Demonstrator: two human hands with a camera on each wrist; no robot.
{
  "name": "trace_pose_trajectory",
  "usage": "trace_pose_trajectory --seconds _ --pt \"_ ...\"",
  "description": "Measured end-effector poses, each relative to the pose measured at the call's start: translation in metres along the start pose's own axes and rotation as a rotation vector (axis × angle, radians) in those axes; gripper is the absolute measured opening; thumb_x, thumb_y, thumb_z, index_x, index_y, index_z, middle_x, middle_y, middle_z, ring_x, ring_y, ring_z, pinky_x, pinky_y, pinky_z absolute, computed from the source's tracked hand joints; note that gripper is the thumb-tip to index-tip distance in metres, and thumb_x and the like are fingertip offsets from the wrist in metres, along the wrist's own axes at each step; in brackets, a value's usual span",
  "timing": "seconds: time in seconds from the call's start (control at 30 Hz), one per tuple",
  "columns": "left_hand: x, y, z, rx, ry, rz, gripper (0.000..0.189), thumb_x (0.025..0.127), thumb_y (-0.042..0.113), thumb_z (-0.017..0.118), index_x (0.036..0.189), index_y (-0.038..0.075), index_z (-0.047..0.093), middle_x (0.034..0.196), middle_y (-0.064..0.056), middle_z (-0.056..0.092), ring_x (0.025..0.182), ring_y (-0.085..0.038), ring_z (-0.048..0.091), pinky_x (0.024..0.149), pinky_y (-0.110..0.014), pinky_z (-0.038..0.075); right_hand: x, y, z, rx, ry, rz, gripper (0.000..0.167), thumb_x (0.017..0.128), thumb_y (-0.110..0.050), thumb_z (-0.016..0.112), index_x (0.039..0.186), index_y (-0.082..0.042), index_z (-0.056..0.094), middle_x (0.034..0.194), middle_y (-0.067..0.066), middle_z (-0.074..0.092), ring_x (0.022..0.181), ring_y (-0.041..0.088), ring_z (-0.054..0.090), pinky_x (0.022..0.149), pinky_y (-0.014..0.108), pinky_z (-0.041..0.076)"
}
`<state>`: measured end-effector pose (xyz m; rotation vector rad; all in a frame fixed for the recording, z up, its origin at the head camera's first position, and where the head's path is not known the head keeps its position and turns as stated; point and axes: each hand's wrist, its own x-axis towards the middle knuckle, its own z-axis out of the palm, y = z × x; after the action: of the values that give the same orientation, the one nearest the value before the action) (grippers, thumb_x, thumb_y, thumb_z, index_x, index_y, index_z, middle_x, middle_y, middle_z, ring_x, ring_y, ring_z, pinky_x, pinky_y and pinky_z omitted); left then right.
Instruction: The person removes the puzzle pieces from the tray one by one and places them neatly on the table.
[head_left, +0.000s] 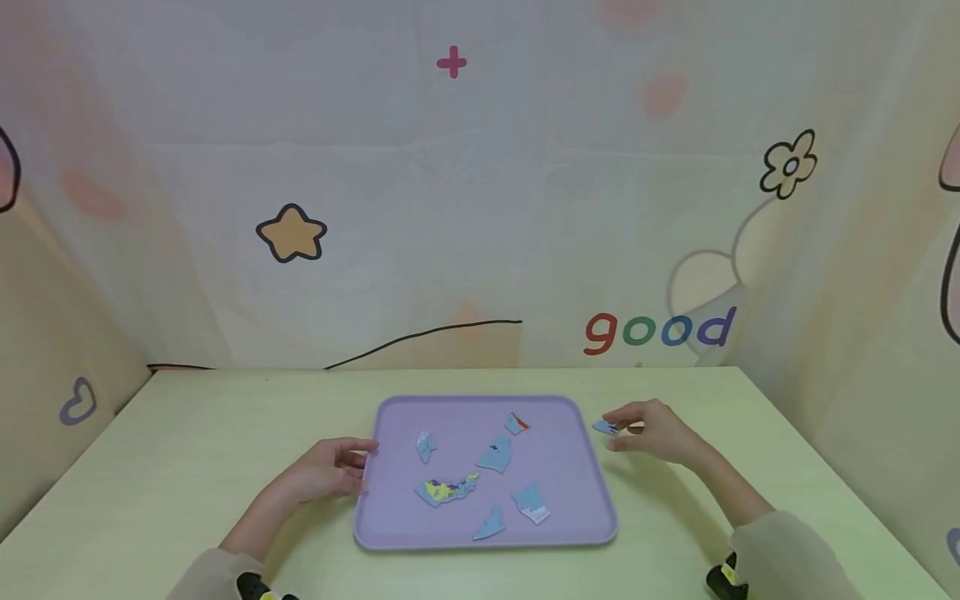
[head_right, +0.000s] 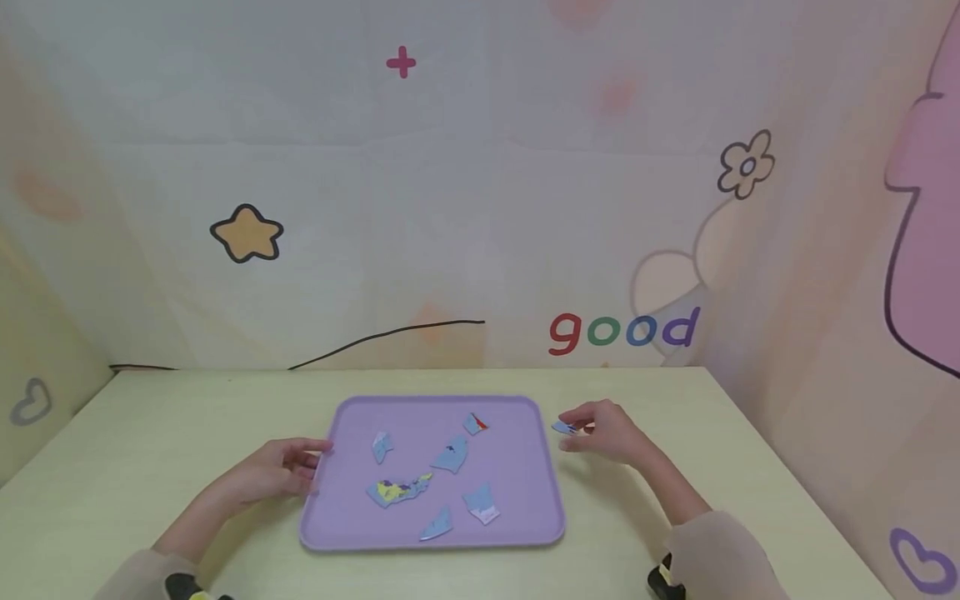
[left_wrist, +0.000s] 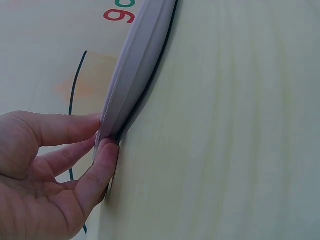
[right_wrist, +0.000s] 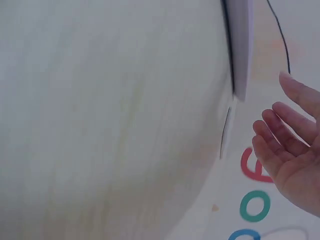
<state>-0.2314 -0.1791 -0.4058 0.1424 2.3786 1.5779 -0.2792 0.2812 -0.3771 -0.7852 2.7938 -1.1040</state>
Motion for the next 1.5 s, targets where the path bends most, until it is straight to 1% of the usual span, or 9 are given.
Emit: trace_pose_trajectory --seconds 0.17,0.27,0.43,0.6,0.7,0.8,1.07,1.37,1.5 --pt "0.000 0.001 0.001 0.000 0.005 -0.006 0.061 0.068 -0.012 0.068 0.125 -0.008 0.048 0.100 -0.017 0.054 0.084 -0.020 0.056 0.071 -0.029 0.050 -0.001 -0.014 0.011 0.047 -0.029 -0.058 0.040 0.075 -0.011 0.073 0.106 0.012 0.061 0.103 0.022 0.063 0.092 0.027 0.058 0.083 0.038 0.049" --pt "0.000 0.002 0.001 -0.010 0.003 -0.006 0.061 0.068 -0.012 0.067 0.125 -0.009 0.047 0.100 -0.017 0.054 0.084 -0.019 0.056 0.070 -0.029 0.050 -0.001 -0.027 0.017 0.086 -0.074 -0.045 0.041 0.075 -0.009 0.073 0.107 0.013 0.060 0.106 0.024 0.061 0.095 0.034 0.057 0.086 0.043 0.046" --pt "0.000 0.002 0.001 -0.004 -0.002 -0.001 0.060 0.068 -0.012 0.067 0.125 -0.009 0.047 0.100 -0.018 0.054 0.085 -0.020 0.056 0.071 -0.029 0.050 -0.002 -0.043 0.031 0.143 -0.140 -0.055 0.042 0.074 -0.008 0.073 0.108 0.012 0.059 0.108 0.023 0.060 0.098 0.037 0.055 0.088 0.044 0.045" --pt "0.001 0.002 0.002 0.011 0.011 -0.023 0.059 0.069 -0.011 0.068 0.124 -0.007 0.049 0.099 -0.017 0.055 0.085 -0.020 0.055 0.070 -0.028 0.050 -0.001 -0.050 0.044 0.150 -0.202 -0.083 0.042 0.074 -0.010 0.073 0.108 0.011 0.060 0.107 0.021 0.060 0.101 0.035 0.056 0.088 0.041 0.045" --pt "0.001 0.003 0.003 0.011 0.017 -0.036 0.058 0.069 -0.011 0.068 0.124 -0.006 0.050 0.099 -0.016 0.054 0.084 -0.020 0.054 0.069 -0.028 0.050 -0.001 -0.051 0.049 0.143 -0.213 -0.103 0.042 0.073 -0.011 0.075 0.107 0.010 0.062 0.105 0.020 0.062 0.100 0.033 0.057 0.087 0.041 0.046" --pt "0.001 0.003 0.003 0.012 0.014 -0.029 0.059 0.069 -0.011 0.068 0.124 -0.006 0.049 0.100 -0.017 0.055 0.084 -0.020 0.055 0.069 -0.029 0.050 0.000 -0.052 0.053 0.137 -0.231 -0.110 0.044 0.072 -0.014 0.076 0.107 0.009 0.062 0.106 0.018 0.062 0.100 0.030 0.057 0.086 0.041 0.046" --pt "-0.002 0.001 0.001 0.007 0.005 -0.002 0.059 0.069 -0.010 0.069 0.124 -0.007 0.049 0.101 -0.017 0.055 0.086 -0.020 0.056 0.070 -0.029 0.050 0.004 -0.056 0.062 0.082 -0.291 -0.139 0.045 0.069 -0.017 0.078 0.107 0.004 0.064 0.106 0.012 0.062 0.098 0.024 0.057 0.085 0.038 0.048" --pt "-0.002 0.000 0.001 0.010 -0.004 0.008 0.060 0.069 -0.008 0.069 0.125 -0.007 0.048 0.101 -0.018 0.054 0.087 -0.020 0.056 0.071 -0.030 0.050 0.007 -0.059 0.071 -0.070 -0.275 -0.209 0.046 0.064 -0.016 0.081 0.103 0.003 0.066 0.099 0.005 0.063 0.088 0.012 0.055 0.080 0.025 0.046" --pt "-0.001 0.000 0.001 0.006 -0.004 0.000 0.061 0.069 -0.009 0.069 0.126 -0.007 0.047 0.102 -0.017 0.053 0.087 -0.021 0.055 0.070 -0.030 0.049 0.008 -0.063 0.072 -0.135 -0.274 -0.196 0.048 0.061 -0.019 0.082 0.103 0.000 0.068 0.098 0.002 0.061 0.086 0.011 0.053 0.079 0.023 0.043"
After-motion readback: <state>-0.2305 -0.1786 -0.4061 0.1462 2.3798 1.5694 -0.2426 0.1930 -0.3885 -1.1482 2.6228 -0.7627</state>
